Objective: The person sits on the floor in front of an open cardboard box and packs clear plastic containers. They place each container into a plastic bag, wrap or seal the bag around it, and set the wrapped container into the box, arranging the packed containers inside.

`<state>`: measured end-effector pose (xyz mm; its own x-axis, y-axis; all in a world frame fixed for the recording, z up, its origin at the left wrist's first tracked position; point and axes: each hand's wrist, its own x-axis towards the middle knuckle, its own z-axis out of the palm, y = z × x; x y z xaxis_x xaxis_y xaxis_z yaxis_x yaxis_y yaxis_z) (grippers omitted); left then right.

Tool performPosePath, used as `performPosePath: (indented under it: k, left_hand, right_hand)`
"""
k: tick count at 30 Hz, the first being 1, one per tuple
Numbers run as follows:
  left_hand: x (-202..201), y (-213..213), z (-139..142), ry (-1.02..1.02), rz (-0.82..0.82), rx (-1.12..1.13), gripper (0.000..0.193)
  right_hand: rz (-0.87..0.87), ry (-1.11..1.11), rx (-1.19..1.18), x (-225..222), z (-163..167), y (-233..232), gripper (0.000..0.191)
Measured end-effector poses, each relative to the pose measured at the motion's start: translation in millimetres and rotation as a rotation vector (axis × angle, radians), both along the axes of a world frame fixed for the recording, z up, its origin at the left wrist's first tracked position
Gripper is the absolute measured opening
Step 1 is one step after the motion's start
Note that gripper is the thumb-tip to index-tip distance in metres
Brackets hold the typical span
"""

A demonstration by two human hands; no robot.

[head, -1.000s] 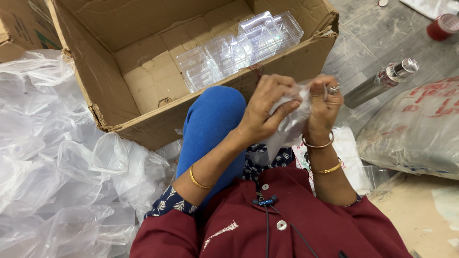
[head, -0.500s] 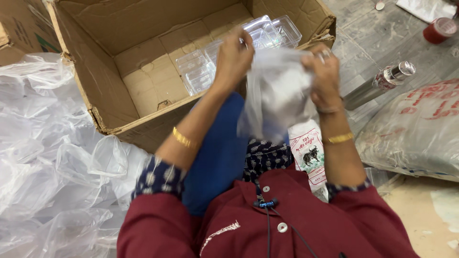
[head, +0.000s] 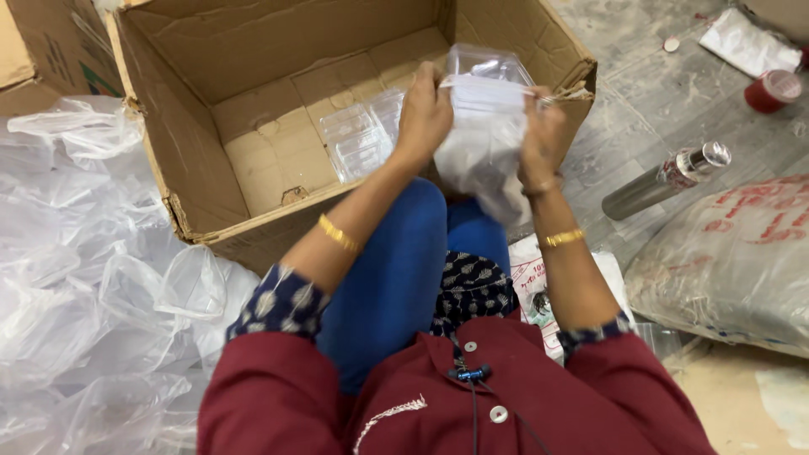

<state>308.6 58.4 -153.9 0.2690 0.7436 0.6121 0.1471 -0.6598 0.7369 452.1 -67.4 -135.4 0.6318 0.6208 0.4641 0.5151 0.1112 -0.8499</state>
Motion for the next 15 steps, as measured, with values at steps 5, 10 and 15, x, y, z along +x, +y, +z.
performPosePath:
  k: [5, 10, 15]
  left_hand:
    - [-115, -136, 74, -0.273, -0.297, -0.304, 0.009]
    - [-210, -225, 88, -0.528, -0.427, -0.813, 0.005]
    - [-220, -192, 44, -0.560, -0.242, -0.774, 0.013]
  right_hand:
    - [0.270, -0.092, 0.069, -51, 65, -113, 0.022]
    - [0.504, 0.057, -0.111, -122, 85, -190, 0.029]
    - [0.711, 0.121, -0.235, -141, 53, -122, 0.032]
